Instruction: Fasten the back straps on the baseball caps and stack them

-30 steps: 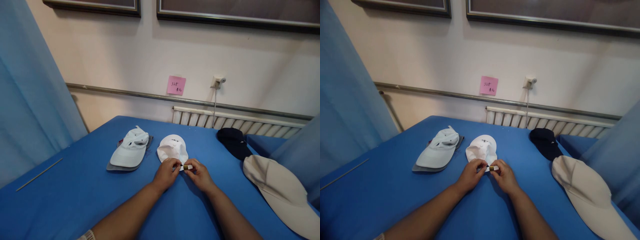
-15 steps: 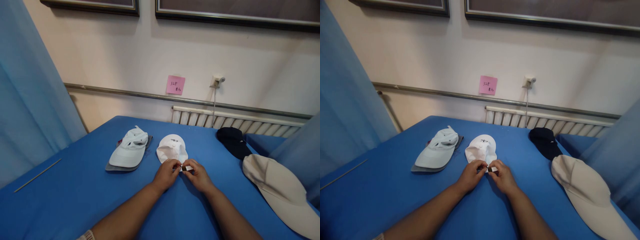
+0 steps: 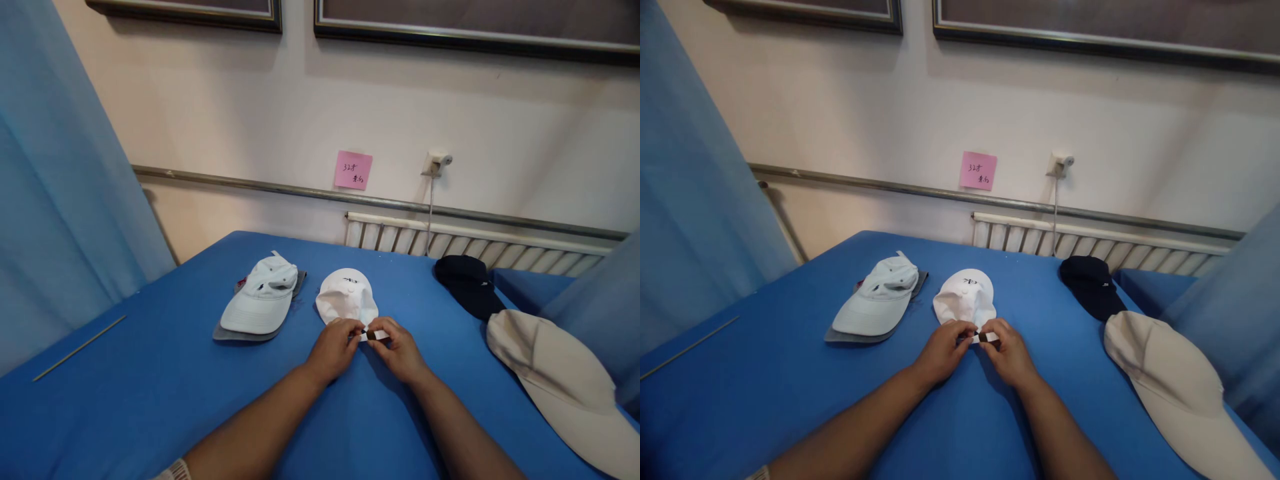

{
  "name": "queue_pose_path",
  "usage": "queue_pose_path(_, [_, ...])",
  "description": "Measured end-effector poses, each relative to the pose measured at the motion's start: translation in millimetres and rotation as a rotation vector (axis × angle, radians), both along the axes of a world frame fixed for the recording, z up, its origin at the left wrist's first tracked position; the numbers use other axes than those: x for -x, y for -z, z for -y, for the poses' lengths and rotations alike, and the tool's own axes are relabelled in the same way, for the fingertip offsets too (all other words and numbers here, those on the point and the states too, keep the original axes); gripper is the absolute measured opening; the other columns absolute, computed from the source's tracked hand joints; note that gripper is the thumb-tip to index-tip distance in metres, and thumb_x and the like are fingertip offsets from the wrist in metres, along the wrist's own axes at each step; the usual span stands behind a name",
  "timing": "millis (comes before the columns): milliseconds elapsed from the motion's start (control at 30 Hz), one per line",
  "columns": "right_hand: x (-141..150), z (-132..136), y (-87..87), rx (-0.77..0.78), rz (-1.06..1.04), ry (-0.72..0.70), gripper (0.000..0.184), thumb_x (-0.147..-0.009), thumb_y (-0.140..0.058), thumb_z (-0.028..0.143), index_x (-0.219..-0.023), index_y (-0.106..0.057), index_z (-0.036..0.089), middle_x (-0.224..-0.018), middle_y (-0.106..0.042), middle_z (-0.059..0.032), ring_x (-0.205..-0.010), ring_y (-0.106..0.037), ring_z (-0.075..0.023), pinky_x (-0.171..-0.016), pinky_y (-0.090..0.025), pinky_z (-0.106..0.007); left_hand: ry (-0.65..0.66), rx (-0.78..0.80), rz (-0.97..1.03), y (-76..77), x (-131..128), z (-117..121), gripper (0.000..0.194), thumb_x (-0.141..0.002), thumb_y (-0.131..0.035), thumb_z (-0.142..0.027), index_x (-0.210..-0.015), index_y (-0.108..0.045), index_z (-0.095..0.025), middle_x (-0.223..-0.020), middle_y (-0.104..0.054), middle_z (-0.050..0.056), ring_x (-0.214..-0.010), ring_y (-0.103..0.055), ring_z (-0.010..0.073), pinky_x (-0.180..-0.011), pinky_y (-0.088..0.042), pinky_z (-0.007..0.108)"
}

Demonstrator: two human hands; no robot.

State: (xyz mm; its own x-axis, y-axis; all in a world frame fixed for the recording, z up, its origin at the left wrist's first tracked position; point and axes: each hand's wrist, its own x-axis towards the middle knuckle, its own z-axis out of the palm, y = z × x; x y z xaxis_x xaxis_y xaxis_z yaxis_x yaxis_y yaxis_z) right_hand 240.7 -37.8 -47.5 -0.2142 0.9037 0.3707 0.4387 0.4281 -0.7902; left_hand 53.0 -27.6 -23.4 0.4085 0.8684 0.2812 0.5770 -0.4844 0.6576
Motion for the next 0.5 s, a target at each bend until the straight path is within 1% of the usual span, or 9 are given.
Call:
queue_pose_path(133, [1.0, 0.2, 0.8, -0.003, 0.006, -0.009, 0.016, -0.081, -0.058, 0.020, -0.096, -0.063, 0.024, -0.103, -0.063, -0.0044, -0.093, -0.061, -0.0201, -0.076, -0.050, -0.030, 0.015, 0.019, 0.013, -2.2, 0.1, 2.0, 0.025, -0.083, -0.054, -0.019, -0.105, -0.066, -0.020, -0.093, -0.070, 0.006, -0.092, -0.061, 0.0214, -0.084, -0.045, 0.034])
queue_pose_path(267, [2.5, -0.4, 1.1, -0.026, 0.031, -0.009, 0.015, -0.081, -0.057, 0.018, -0.095, -0.062, 0.024, -0.100, -0.063, -0.0039, -0.092, -0.061, -0.0199, -0.077, -0.049, -0.030, 0.031, 0.020, 0.004, -4.0, 0.0, 3.4, 0.030, -0.081, -0.058, -0.023, -0.111, -0.066, -0.020, -0.099, -0.071, 0.006, -0.093, -0.062, 0.0221, -0.084, -0.044, 0.034])
queue_pose_path(500, [5.5, 0.4, -1.1, -0.055, 0.113, -0.005, 0.019, -0.080, -0.056, 0.013, -0.095, -0.061, 0.024, -0.096, -0.062, -0.0036, -0.089, -0.060, -0.0200, -0.078, -0.048, -0.032, 0.003, 0.041, -0.039, -6.5, -2.5, 3.1, 0.027, -0.079, -0.065, -0.033, -0.102, -0.068, -0.021, -0.092, -0.069, 0.004, -0.087, -0.059, 0.0212, -0.079, -0.042, 0.032])
